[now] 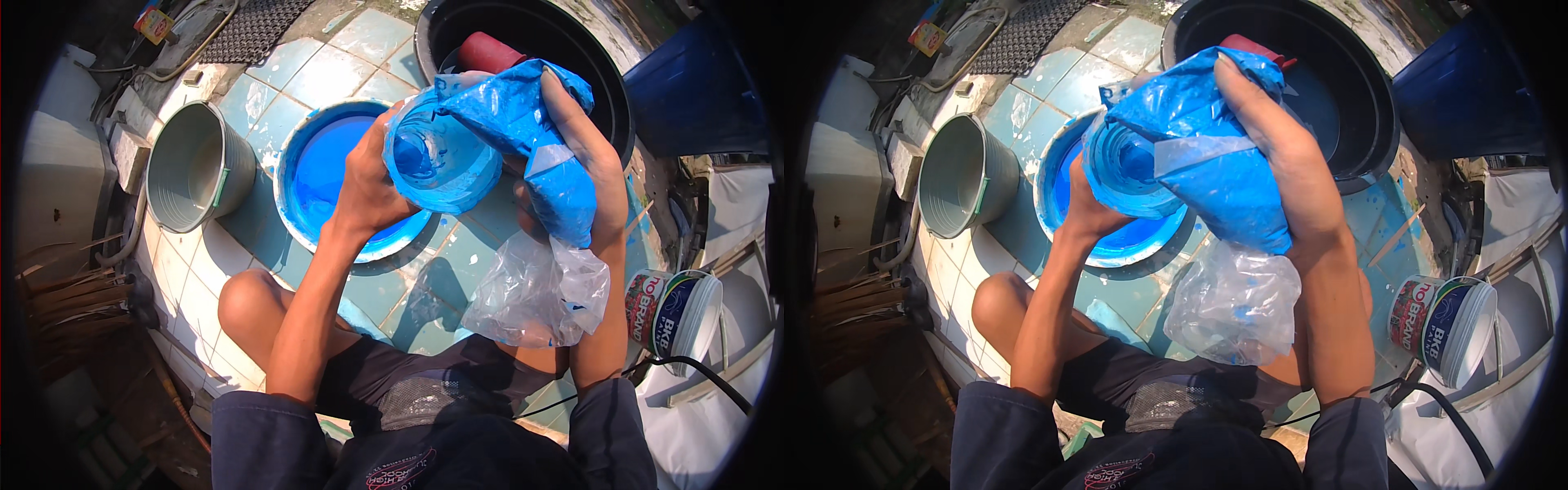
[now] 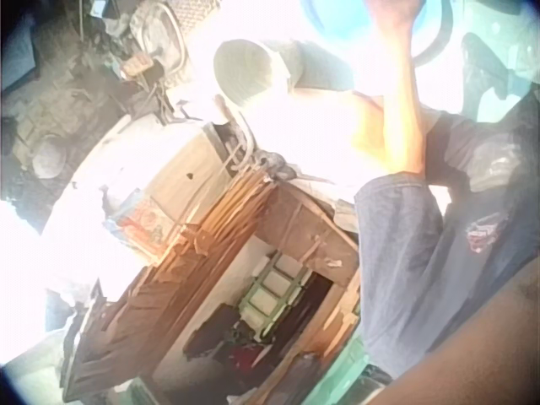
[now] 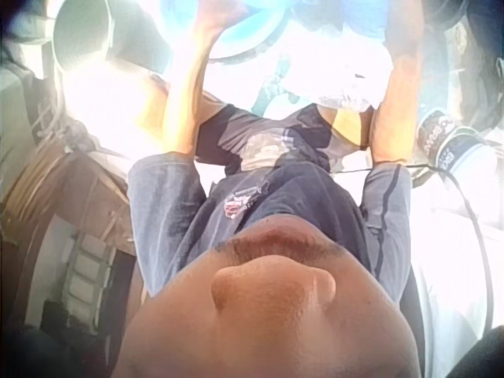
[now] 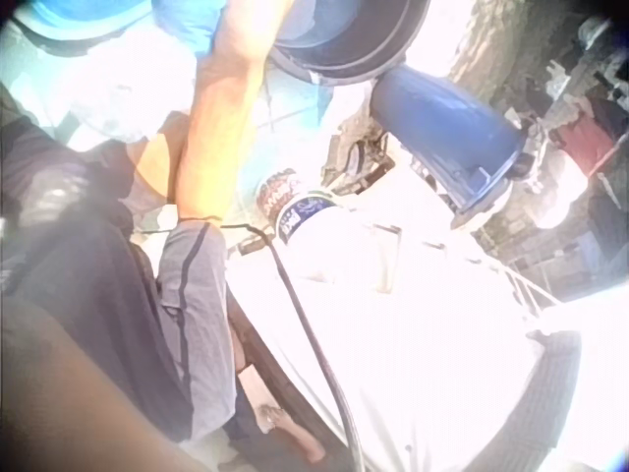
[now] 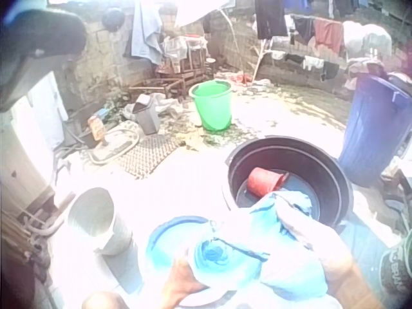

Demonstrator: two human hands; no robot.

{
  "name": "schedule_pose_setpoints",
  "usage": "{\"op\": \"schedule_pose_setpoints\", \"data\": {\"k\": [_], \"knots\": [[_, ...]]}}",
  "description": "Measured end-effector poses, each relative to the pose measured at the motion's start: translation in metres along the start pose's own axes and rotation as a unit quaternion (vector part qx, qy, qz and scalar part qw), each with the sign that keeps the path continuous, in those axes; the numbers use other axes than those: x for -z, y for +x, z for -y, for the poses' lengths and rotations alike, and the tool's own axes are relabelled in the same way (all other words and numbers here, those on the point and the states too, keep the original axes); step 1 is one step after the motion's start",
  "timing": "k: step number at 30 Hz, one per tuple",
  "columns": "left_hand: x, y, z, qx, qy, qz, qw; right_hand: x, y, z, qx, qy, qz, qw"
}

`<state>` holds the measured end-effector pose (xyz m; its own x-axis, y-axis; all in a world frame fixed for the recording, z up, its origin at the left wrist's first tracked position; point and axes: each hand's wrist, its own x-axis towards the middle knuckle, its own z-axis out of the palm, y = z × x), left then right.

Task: Mixing blue paint in a plastic cup with a brush and adding water.

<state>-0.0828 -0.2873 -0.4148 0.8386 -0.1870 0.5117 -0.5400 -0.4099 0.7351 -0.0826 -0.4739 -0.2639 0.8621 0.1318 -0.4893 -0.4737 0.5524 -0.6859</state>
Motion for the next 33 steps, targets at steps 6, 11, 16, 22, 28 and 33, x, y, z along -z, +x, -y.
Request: {"op": "schedule_pose_setpoints", "data": {"k": [6, 11, 16, 22, 28, 33], "knots": [[0.0, 0.001, 0.0, 0.002, -0.005, -0.001, 1.0, 0.001, -0.005, 0.003, 0.063, -0.138, 0.023, 0.988], [0.003, 0.0, -0.006, 0.008, -0.007, 0.006, 1.0, -0.001, -0.005, 0.004, -0.025, 0.004, 0.039, 0.999], [-0.011, 0.0, 0.001, 0.054, -0.049, 0.034, 0.997, 0.023, 0.007, 0.0, 0.027, -0.046, 0.133, 0.99], [-0.006, 0.0, 0.002, 0.086, -0.099, 0.007, 0.991, 0.028, 0.02, -0.003, -0.014, -0.06, 0.144, 0.988], [-0.01, -0.001, 0.01, 0.092, -0.113, 0.029, 0.989, 0.028, 0.017, 0.001, 0.015, -0.079, 0.153, 0.985], [-0.013, 0.002, 0.004, 0.111, -0.076, 0.032, 0.99, 0.036, 0.017, 0.006, 0.032, -0.11, 0.166, 0.979]]}}
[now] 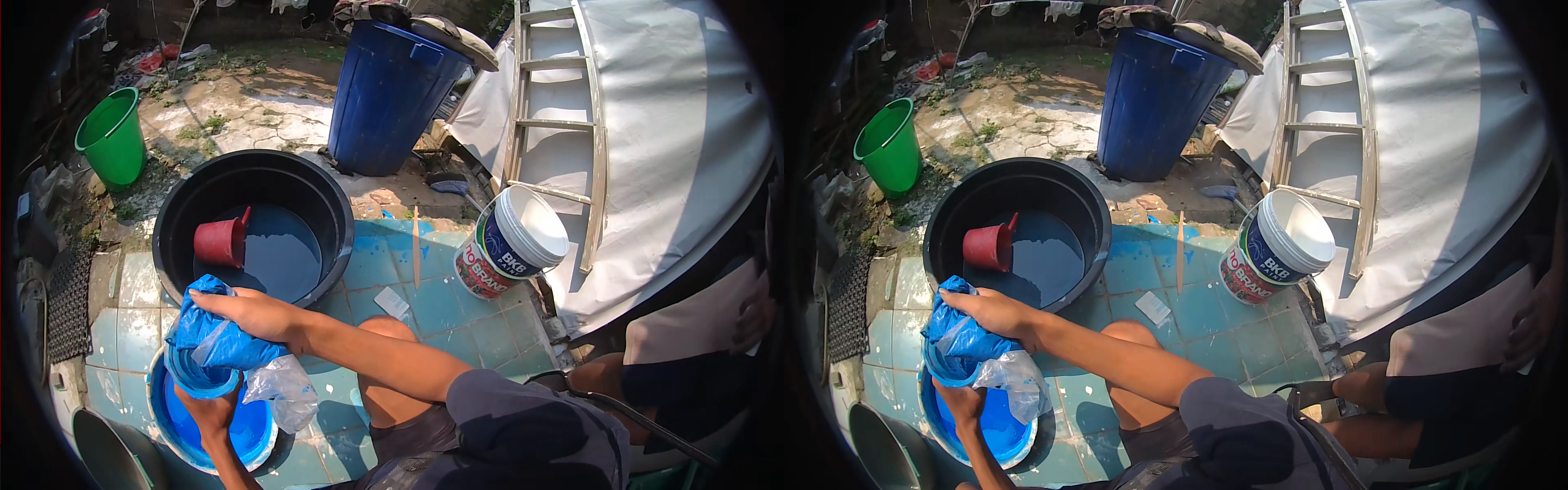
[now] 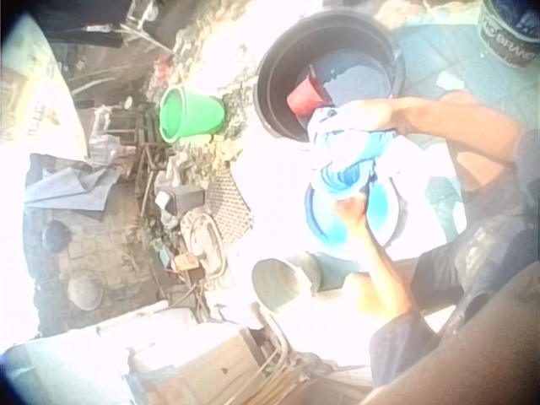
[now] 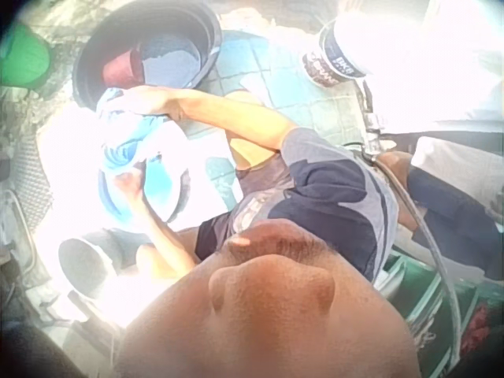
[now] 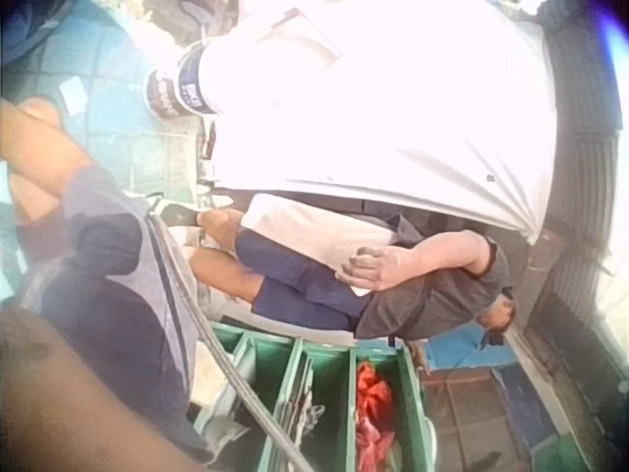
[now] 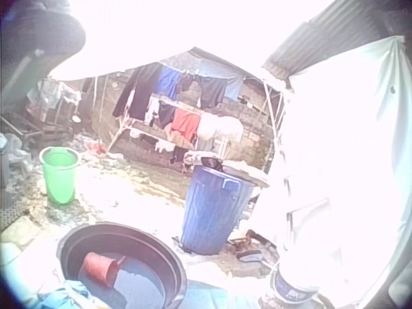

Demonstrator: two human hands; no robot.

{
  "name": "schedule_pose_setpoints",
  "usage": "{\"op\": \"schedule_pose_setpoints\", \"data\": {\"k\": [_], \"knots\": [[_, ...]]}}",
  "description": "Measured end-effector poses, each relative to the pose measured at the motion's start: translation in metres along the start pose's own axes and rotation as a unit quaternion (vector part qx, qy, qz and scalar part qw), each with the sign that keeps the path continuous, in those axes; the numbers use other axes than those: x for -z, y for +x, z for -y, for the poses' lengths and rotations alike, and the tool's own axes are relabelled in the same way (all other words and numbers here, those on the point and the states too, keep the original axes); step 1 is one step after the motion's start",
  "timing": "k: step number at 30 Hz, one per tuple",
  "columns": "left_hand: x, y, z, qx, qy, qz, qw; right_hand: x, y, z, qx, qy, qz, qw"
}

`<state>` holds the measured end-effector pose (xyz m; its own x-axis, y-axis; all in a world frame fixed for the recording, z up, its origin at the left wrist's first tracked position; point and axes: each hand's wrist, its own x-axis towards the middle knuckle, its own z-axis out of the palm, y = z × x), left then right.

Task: Mixing blue paint in a plastic cup with a brush and adding water.

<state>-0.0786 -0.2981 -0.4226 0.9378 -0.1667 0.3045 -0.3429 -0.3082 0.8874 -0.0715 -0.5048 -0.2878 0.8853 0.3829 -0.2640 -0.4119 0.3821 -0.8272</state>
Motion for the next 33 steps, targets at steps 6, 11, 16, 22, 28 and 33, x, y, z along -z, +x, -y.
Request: {"op": "schedule_pose_setpoints", "data": {"k": [6, 11, 16, 22, 28, 33], "knots": [[-0.003, 0.009, -0.026, -0.003, -0.055, 0.031, 0.998, 0.002, -0.004, 0.001, 0.003, -0.007, -0.016, 1.0], [0.016, 0.002, -0.023, -0.038, -0.031, 0.013, 0.999, -0.009, 0.007, -0.009, -0.019, 0.044, -0.001, 0.999], [0.003, 0.011, -0.036, -0.041, -0.009, -0.019, 0.999, 0.002, 0.003, -0.002, -0.011, 0.106, 0.006, 0.994], [0.013, 0.011, -0.038, -0.085, 0.027, -0.03, 0.996, -0.007, -0.004, 0.005, 0.014, 0.053, 0.022, 0.998], [0.018, 0.007, -0.034, -0.094, 0.045, -0.053, 0.993, -0.007, 0.0, -0.002, 0.025, 0.074, 0.035, 0.996], [0.017, 0.01, -0.032, -0.114, 0.047, -0.066, 0.99, -0.003, -0.002, 0.001, 0.025, 0.077, 0.057, 0.995]]}}
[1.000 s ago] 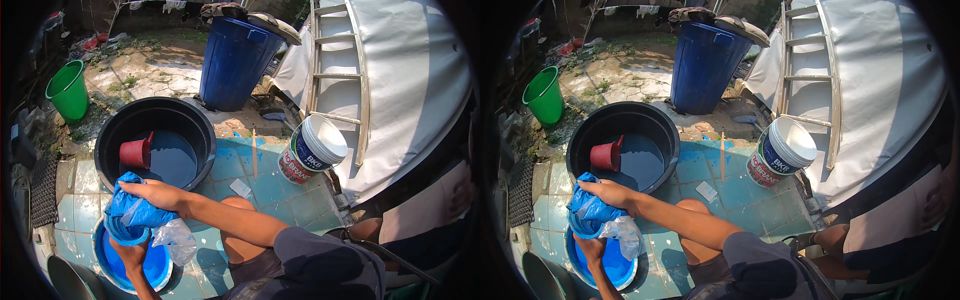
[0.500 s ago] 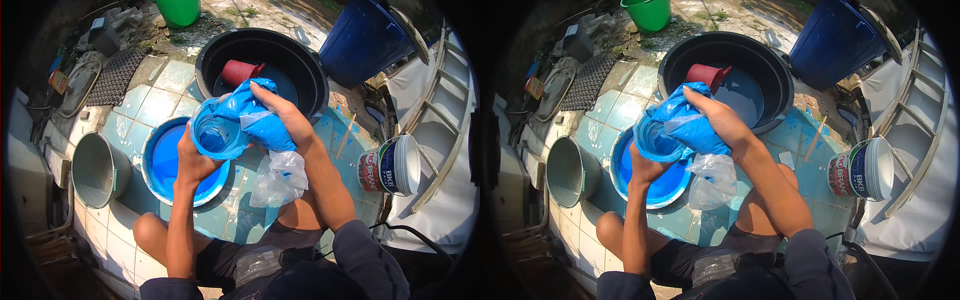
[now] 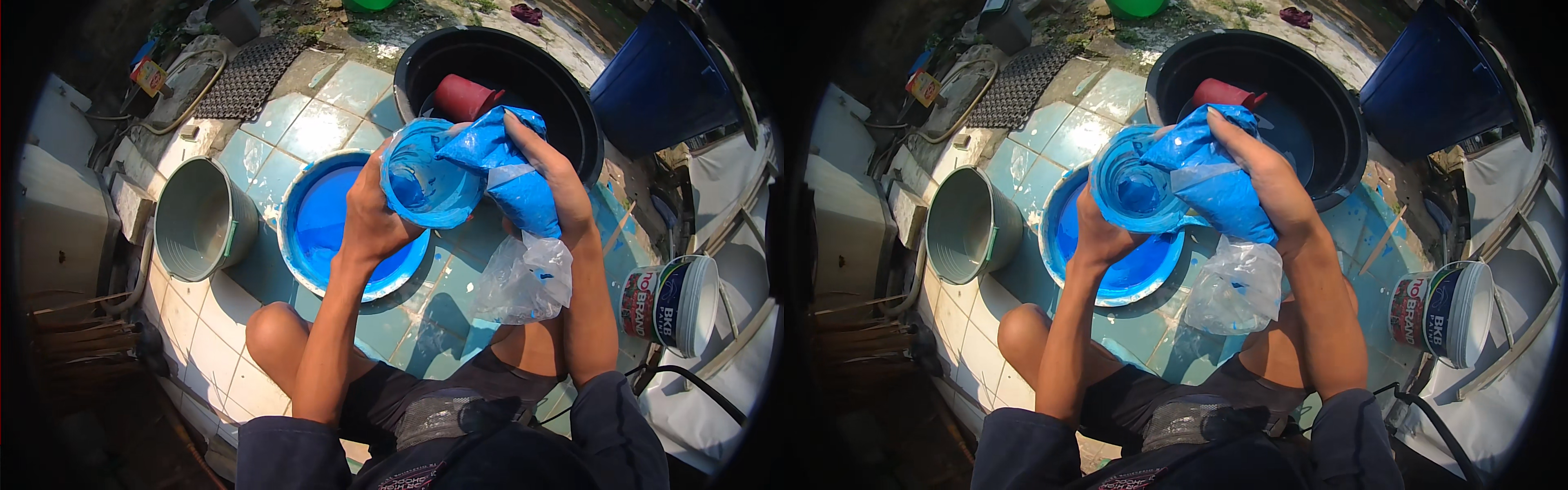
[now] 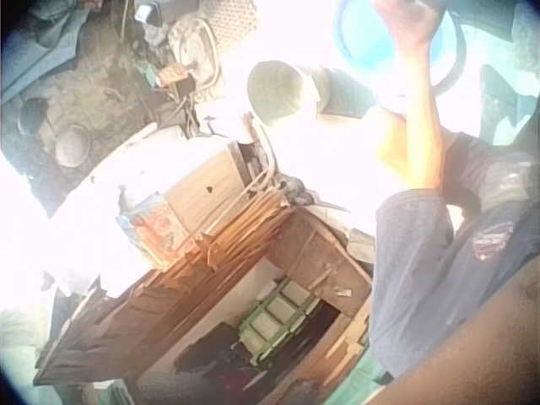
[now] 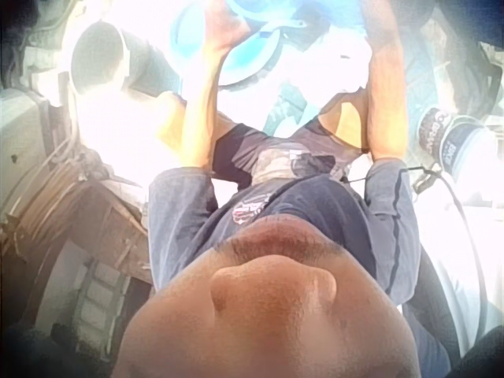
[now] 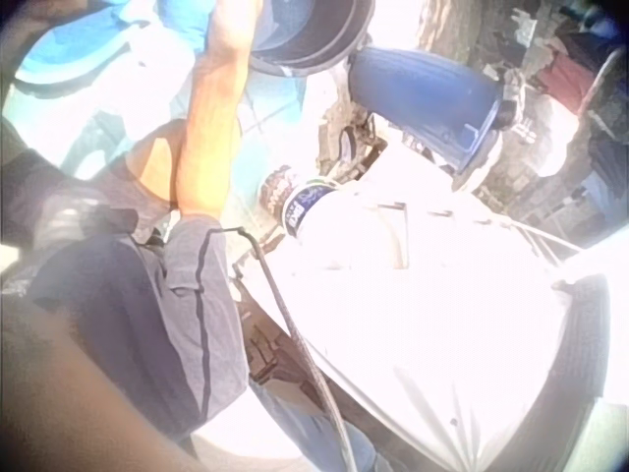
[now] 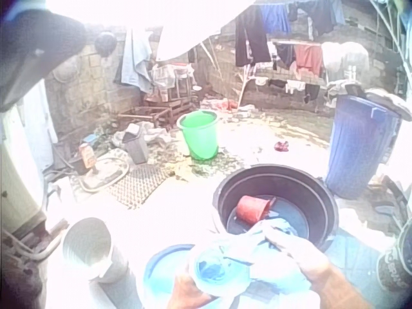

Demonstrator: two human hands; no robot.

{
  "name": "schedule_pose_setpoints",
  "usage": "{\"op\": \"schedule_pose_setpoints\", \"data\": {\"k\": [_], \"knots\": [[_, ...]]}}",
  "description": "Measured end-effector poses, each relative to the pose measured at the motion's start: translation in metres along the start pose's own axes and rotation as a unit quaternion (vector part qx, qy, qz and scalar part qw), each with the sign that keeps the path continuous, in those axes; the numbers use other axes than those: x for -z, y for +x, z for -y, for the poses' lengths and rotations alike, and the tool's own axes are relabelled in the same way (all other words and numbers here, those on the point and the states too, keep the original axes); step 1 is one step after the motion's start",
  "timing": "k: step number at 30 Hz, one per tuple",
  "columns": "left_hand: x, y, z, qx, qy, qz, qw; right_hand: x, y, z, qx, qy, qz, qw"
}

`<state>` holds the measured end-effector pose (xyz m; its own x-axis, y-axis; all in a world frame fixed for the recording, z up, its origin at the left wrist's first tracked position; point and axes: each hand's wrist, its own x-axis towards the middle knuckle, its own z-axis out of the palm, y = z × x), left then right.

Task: Mixing blue paint in a plastic cup with a brush and adding water.

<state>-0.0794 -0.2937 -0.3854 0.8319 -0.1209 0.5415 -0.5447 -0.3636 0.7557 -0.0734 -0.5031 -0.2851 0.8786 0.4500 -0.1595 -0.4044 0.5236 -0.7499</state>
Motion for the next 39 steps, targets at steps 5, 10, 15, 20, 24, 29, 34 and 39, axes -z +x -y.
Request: {"op": "schedule_pose_setpoints", "data": {"k": [5, 10, 15, 20, 24, 29, 34, 39], "knots": [[0.001, 0.002, 0.004, 0.006, 0.007, -0.006, 1.0, -0.005, 0.0, 0.0, 0.007, -0.055, -0.059, 0.997], [0.0, 0.001, 0.004, 0.005, 0.009, -0.001, 1.0, -0.012, -0.001, 0.001, 0.0, -0.036, -0.067, 0.997], [-0.003, 0.001, 0.001, 0.018, 0.002, 0.001, 1.0, -0.016, -0.008, 0.006, -0.011, -0.103, -0.093, 0.99], [-0.003, 0.001, 0.001, 0.009, -0.001, -0.016, 1.0, -0.006, -0.003, 0.001, 0.011, -0.053, -0.028, 0.998], [0.0, -0.001, 0.005, 0.01, 0.015, 0.0, 1.0, -0.003, 0.0, -0.005, 0.001, -0.048, -0.023, 0.999], [-0.002, 0.003, -0.006, 0.015, 0.007, 0.005, 1.0, -0.008, -0.005, 0.0, 0.019, -0.071, -0.03, 0.997], [-0.004, 0.006, -0.003, 0.0, 0.015, 0.001, 1.0, -0.013, -0.013, 0.007, 0.091, -0.223, -0.031, 0.97], [0.007, -0.002, 0.013, 0.016, 0.032, -0.003, 0.999, -0.017, -0.01, -0.004, 0.134, -0.448, -0.002, 0.884]]}}
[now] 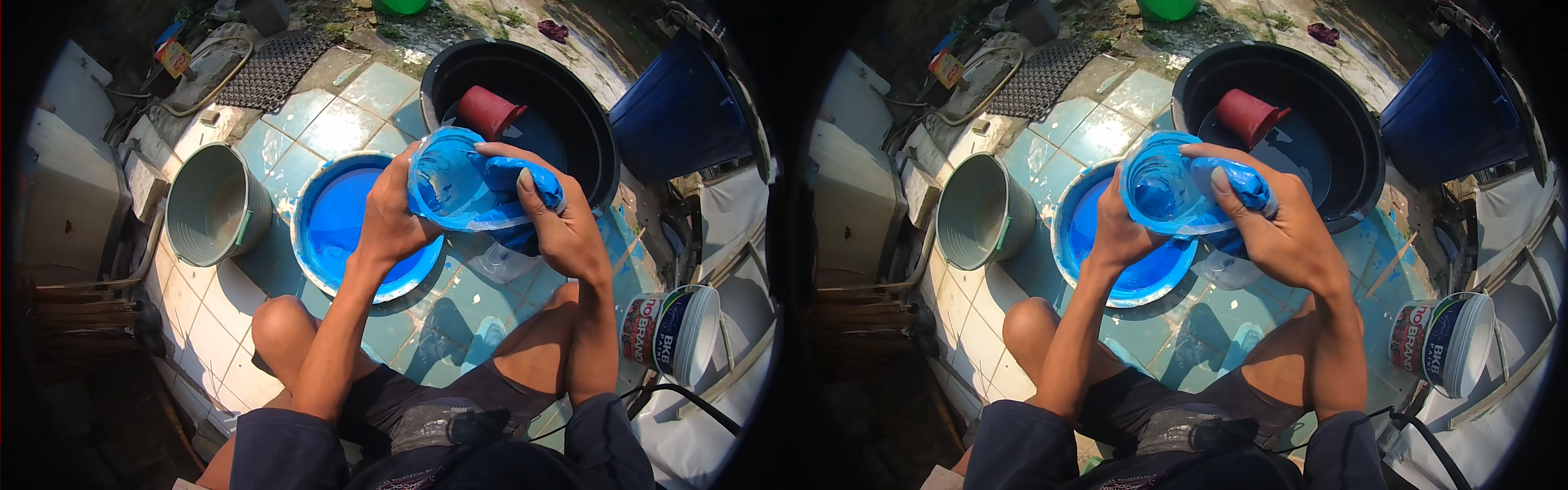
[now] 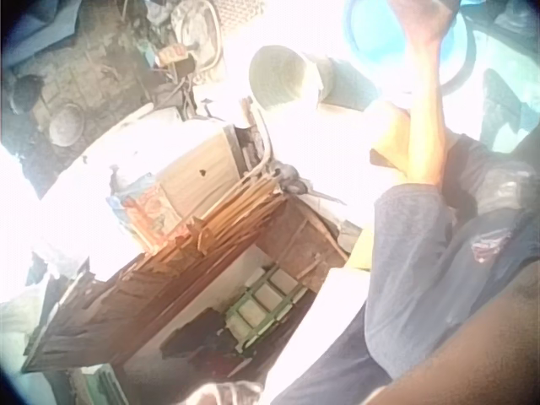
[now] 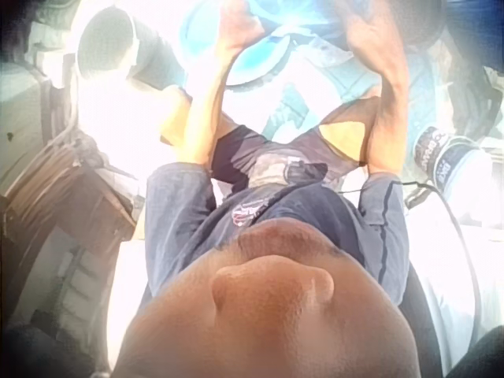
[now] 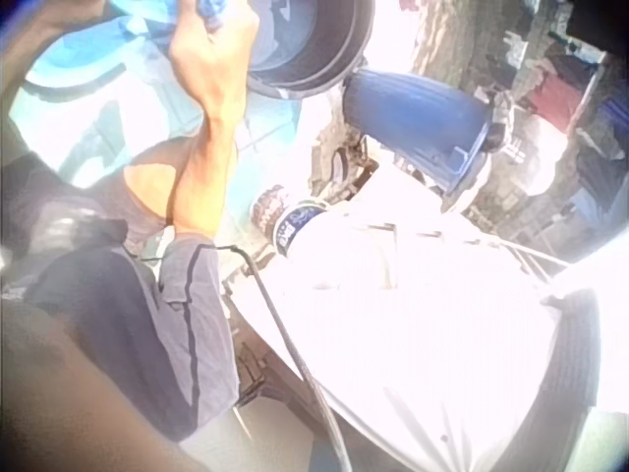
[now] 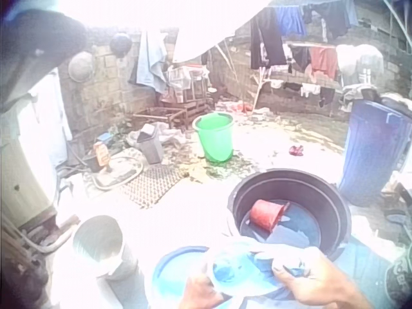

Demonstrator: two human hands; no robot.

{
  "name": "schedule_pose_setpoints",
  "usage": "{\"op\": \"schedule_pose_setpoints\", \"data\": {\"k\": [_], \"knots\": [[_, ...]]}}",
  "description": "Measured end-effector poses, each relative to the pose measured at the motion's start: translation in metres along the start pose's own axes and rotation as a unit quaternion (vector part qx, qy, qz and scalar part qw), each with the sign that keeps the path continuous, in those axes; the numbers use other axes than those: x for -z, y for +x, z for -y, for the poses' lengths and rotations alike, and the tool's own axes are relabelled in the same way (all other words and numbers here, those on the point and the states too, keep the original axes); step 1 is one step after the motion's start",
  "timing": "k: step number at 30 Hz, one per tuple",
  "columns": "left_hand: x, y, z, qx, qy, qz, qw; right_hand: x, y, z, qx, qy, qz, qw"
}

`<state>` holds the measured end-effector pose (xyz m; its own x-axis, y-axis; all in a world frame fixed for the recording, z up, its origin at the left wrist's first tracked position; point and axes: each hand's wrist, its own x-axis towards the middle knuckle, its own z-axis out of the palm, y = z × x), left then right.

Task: Mixing blue paint in a plastic cup with a brush and adding water.

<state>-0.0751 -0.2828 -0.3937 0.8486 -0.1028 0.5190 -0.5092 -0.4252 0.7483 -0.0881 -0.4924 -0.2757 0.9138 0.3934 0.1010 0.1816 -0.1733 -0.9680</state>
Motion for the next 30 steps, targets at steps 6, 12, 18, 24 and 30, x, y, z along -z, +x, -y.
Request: {"op": "schedule_pose_setpoints", "data": {"k": [6, 12, 18, 24, 30], "knots": [[-0.014, 0.004, -0.002, -0.004, -0.004, -0.038, 0.999, 0.004, -0.006, 0.002, 0.067, -0.16, -0.007, 0.985], [-0.011, -0.006, 0.002, 0.057, 0.02, -0.054, 0.997, -0.005, 0.0, -0.016, 0.129, -0.223, -0.036, 0.966], [-0.031, 0.004, 0.012, 0.036, 0.006, -0.057, 0.998, -0.008, 0.01, -0.036, 0.149, -0.175, -0.145, 0.962], [-0.012, 0.005, 0.038, -0.045, -0.019, -0.051, 0.998, 0.002, 0.014, -0.022, -0.017, 0.109, -0.084, 0.99], [-0.018, 0.006, 0.037, -0.077, 0.042, -0.057, 0.994, -0.009, 0.02, -0.024, -0.021, 0.068, -0.062, 0.996]]}}
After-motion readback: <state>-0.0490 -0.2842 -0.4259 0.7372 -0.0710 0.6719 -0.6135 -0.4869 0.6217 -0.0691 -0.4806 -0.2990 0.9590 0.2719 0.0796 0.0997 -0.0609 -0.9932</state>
